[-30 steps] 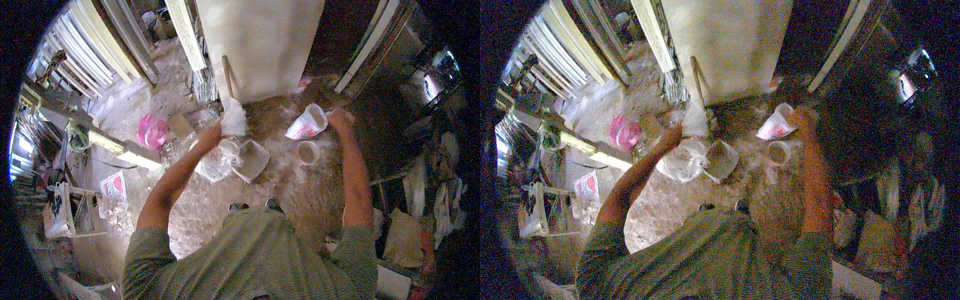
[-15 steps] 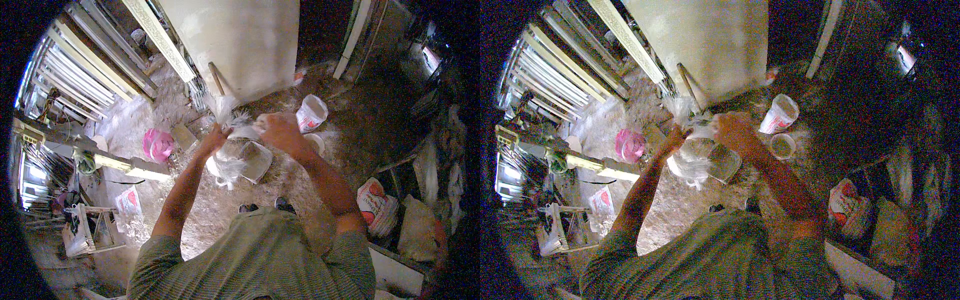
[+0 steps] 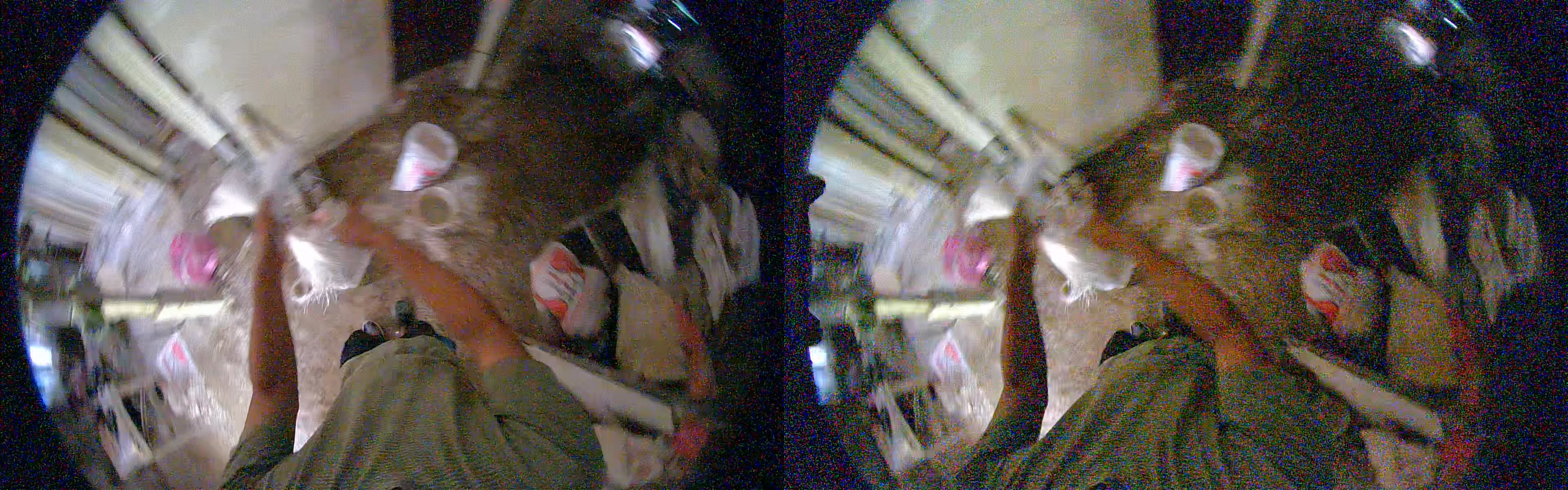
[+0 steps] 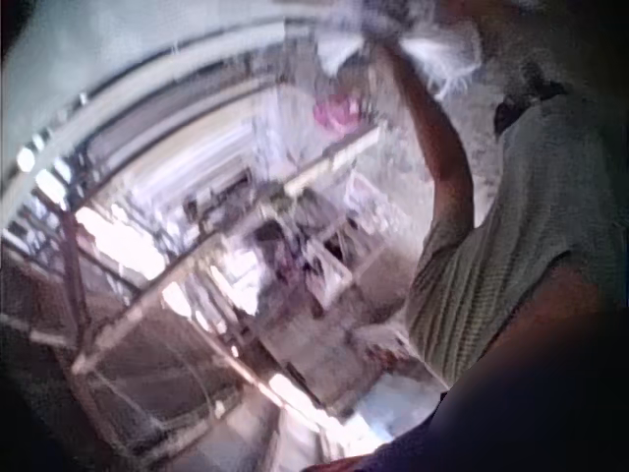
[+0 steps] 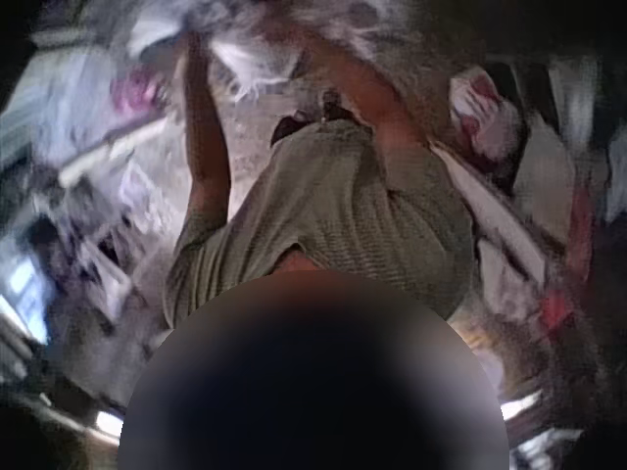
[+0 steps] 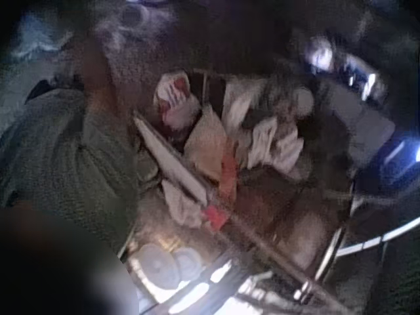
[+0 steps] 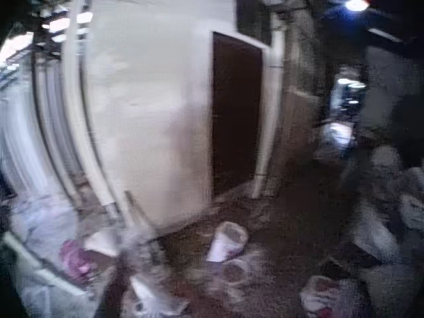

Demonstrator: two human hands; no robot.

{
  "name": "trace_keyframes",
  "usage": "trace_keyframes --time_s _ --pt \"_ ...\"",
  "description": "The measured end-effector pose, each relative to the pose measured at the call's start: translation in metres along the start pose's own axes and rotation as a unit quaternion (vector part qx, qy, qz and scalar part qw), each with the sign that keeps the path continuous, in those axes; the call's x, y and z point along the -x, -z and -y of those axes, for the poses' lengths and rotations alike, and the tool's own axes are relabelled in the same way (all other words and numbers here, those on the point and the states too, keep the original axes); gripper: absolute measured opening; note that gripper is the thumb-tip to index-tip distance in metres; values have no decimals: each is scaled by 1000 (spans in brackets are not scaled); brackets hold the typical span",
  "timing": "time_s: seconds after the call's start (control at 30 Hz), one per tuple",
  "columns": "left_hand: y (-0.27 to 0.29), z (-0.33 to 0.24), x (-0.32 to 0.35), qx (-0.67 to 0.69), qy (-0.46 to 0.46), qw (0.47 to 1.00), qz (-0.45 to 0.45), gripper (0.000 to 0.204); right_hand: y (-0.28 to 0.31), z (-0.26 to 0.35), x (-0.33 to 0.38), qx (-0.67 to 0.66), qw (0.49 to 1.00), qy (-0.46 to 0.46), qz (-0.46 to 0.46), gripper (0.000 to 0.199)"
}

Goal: The person repeatedly pulls white cord from a pink bag, cuts it into short segments using a knife, and drops the pieces into a white bucket. The person continues this cycle of pulling, cutting, and dropping throughout the clip.

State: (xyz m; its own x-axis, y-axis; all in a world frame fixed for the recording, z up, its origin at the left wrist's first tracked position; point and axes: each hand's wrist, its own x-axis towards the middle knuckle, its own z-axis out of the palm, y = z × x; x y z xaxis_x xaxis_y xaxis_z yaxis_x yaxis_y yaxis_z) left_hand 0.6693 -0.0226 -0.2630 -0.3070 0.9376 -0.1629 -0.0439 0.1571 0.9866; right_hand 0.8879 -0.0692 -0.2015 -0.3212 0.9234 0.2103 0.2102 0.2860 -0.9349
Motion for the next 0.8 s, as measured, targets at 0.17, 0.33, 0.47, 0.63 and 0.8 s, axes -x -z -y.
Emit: trace_keyframes --time_s 0.17,0.33,0.47,0.63,0.8 --pt "-5 -18 -2 186 26 982 24 58 -40 -25 -22 3 1000 -2 2 54" --pt "-13 -26 20 230 -28 967 106 57 7 -51 -23 48 995 -62 -68 67" --pt "0 -10 33 124 -64 988 63 54 123 -65 -12 -35 987 -154 -18 46" --pt "8 10 15 19 -74 990 122 48 297 -86 63 -141 962 -184 -145 29" --pt "-10 -7 18 -373 -183 910 -4 45 520 -66 182 -104 929 -225 -274 16"
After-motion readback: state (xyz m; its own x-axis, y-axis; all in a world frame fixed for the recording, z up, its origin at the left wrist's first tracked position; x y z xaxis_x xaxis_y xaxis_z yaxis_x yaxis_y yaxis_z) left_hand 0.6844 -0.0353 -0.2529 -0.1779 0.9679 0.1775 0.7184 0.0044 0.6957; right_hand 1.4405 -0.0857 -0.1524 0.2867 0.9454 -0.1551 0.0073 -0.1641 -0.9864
